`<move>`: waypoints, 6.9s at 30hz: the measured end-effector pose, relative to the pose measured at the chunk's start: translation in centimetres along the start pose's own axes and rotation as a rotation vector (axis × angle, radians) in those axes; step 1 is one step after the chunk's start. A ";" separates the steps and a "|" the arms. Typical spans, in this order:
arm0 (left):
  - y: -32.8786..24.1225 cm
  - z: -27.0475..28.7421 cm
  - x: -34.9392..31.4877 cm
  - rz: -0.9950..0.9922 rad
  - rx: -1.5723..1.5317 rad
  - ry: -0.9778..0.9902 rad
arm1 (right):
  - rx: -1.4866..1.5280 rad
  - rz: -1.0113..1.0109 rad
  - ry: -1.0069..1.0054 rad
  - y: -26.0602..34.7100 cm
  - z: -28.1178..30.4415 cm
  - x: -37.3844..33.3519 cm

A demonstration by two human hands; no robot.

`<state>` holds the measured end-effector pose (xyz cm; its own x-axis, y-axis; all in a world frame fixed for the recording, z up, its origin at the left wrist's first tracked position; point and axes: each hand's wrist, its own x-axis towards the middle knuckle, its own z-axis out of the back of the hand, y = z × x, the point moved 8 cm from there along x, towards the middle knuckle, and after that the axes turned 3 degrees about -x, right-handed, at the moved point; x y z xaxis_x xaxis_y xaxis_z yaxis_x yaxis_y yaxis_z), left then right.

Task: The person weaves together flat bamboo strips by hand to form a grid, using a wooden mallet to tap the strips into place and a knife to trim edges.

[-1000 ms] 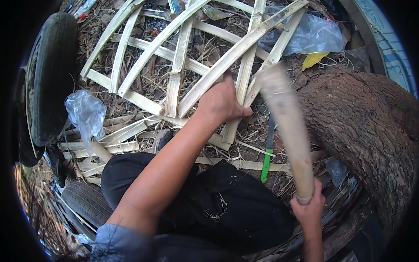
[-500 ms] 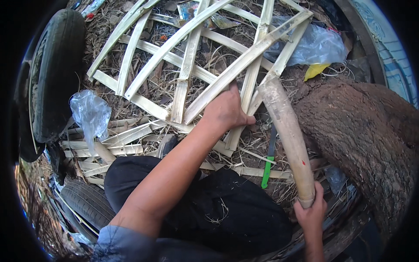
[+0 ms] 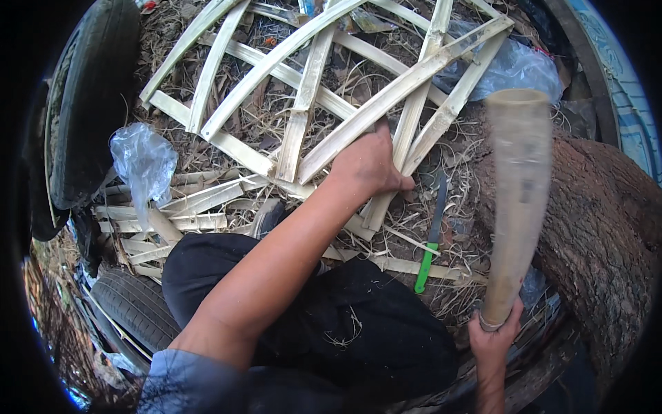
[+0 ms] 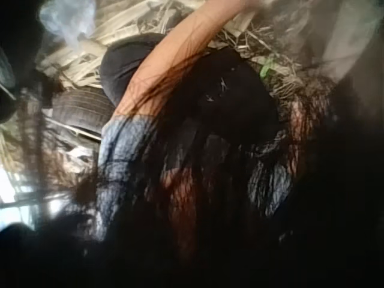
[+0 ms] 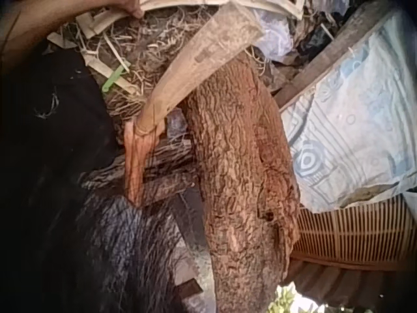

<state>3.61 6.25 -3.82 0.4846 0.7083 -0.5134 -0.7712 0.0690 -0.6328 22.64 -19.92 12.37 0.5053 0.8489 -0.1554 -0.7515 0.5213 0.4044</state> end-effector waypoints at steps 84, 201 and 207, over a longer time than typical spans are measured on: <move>1.4 -1.9 -0.4 0.062 -0.136 0.226 | -0.237 -0.116 0.331 -1.1 -5.2 -1.8; 0.7 -0.4 0.1 0.050 -0.048 0.127 | -0.155 -0.009 0.197 -0.9 -2.3 -1.3; 1.2 -1.0 -0.1 -0.016 0.057 -0.148 | -0.076 0.145 0.040 0.3 -1.6 -0.5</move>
<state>3.09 5.59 -5.11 0.4341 0.8023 -0.4097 -0.7880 0.1177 -0.6043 21.52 -20.05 11.17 0.3733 0.9176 -0.1365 -0.8459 0.3971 0.3560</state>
